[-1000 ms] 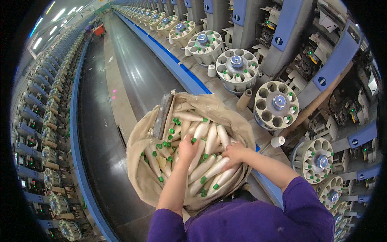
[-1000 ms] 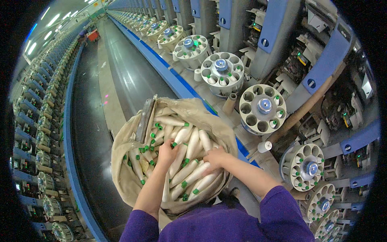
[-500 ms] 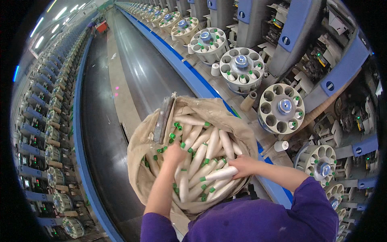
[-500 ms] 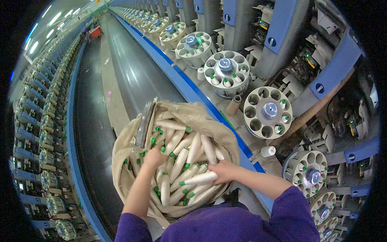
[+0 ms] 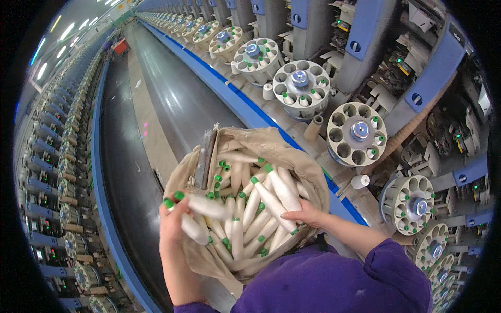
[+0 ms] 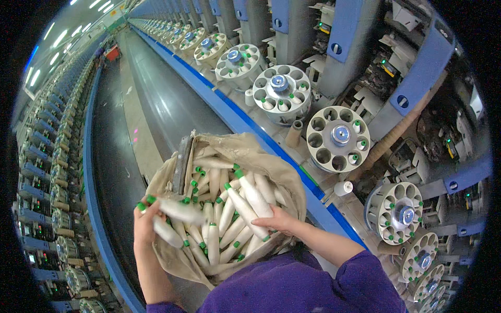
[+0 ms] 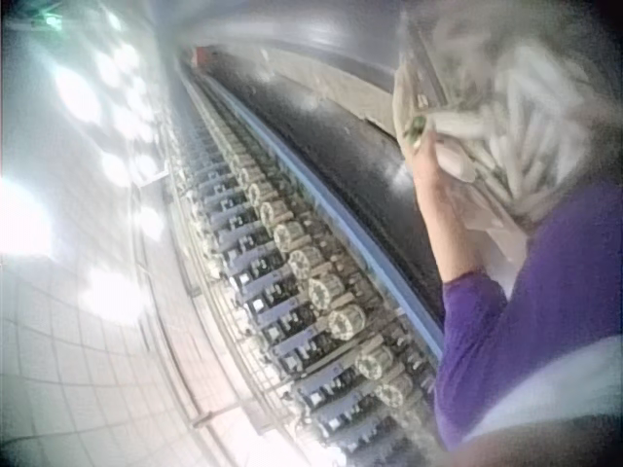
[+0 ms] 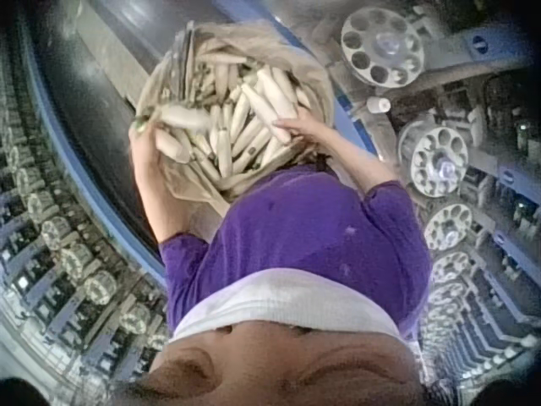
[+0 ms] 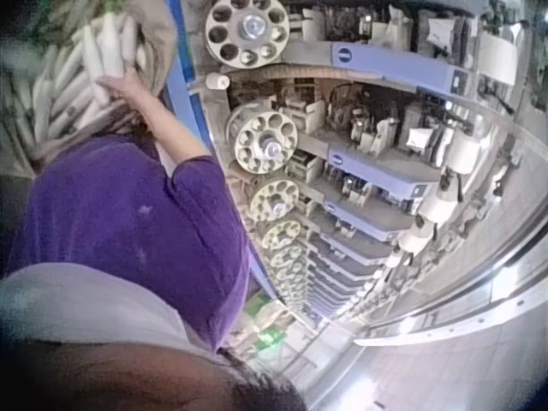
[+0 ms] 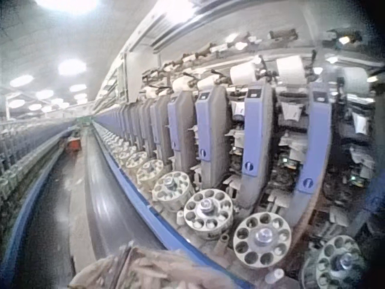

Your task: The person repeatedly picks white spools with green tips from a cloth bag and inserts them into slots on rotating circular fixtures along a textile machine. The person handles the spools by hand and places them into the machine's rotating holders.

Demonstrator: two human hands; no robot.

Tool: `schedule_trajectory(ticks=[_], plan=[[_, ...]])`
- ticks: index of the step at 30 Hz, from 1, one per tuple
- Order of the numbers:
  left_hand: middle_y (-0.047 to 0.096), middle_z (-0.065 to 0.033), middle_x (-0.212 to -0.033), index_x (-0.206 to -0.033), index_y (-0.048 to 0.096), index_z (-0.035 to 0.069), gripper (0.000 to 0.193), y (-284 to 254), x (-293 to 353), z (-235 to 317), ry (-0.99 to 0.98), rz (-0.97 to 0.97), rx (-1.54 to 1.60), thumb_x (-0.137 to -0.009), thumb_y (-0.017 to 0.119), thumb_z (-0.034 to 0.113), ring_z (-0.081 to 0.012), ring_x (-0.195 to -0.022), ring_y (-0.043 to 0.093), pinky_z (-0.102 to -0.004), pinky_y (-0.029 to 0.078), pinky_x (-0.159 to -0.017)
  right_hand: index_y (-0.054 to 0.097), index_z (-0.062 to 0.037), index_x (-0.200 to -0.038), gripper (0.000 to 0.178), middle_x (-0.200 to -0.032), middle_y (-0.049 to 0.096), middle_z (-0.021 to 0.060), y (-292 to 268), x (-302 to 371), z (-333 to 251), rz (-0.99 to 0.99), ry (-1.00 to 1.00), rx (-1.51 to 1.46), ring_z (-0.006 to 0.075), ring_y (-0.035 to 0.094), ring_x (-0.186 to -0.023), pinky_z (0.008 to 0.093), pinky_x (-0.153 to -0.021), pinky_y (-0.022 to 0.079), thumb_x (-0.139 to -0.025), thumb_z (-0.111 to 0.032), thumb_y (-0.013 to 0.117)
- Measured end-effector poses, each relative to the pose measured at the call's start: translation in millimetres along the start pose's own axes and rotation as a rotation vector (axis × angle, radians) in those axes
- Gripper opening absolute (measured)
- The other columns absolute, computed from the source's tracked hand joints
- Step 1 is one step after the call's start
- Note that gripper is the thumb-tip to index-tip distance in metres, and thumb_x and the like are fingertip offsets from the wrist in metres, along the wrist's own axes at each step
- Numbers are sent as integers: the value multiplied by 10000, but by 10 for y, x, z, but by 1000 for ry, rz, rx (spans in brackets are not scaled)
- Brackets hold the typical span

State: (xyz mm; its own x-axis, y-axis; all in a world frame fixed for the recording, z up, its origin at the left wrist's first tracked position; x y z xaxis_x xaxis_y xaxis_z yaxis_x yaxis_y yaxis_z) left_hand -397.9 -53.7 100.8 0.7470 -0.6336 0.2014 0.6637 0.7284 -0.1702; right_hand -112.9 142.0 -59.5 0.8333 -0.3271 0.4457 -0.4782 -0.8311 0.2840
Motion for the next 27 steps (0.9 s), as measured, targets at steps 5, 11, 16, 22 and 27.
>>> schedule_trajectory(ticks=[5,11,16,22,27], plan=[[628,-117,-1106,-1309,468,-1,693,474,123,-307,-202,-413,648,-742,701,322,-277,-992,616,-361,497,-921,414,-1,-1343,742,-1223,558,118,323,183,-393,-68,-29,-224,215,565,-1096,349,-933,458,-756,-258,787],[509,-104,-1197,-1072,548,95,320,987,16,-364,-140,-696,949,-932,501,379,-271,-1066,536,-497,442,-981,502,-23,-1248,735,-1069,616,103,454,465,-713,-15,-9,51,192,606,-924,333,-807,497,-696,-389,821],[541,-130,-1023,-952,565,96,273,1092,150,-254,-316,-774,969,-897,547,363,-307,-1009,549,-565,461,-928,497,-49,-1150,655,-1006,625,110,-39,974,-831,538,-144,621,205,611,-944,341,-821,488,-709,-424,804],[553,-143,-1257,-1154,584,43,349,1868,-156,-143,-326,-929,737,-889,612,270,-253,-949,633,-415,546,-836,482,-55,-1183,648,-1008,652,190,-63,1074,-801,476,-173,501,302,652,-938,380,-804,513,-763,-470,750],[524,-92,-1282,-1109,644,29,333,2477,-330,17,-64,-978,617,-838,680,219,-225,-1169,488,-386,371,-1003,444,-54,-1343,659,-1139,597,120,-659,961,-383,268,-424,196,187,615,-954,307,-829,503,-861,-447,660]])
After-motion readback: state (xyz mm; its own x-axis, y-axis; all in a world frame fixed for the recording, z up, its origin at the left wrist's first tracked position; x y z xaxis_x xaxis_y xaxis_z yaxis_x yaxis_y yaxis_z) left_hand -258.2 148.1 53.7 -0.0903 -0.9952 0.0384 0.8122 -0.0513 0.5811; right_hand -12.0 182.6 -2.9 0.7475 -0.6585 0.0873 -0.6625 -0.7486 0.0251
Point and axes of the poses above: each hand's wrist, its own x-axis away from the middle knuckle, its own y-axis out of the palm, z = x × y, the point moved 2 cm from there along -x, towards the middle knuckle
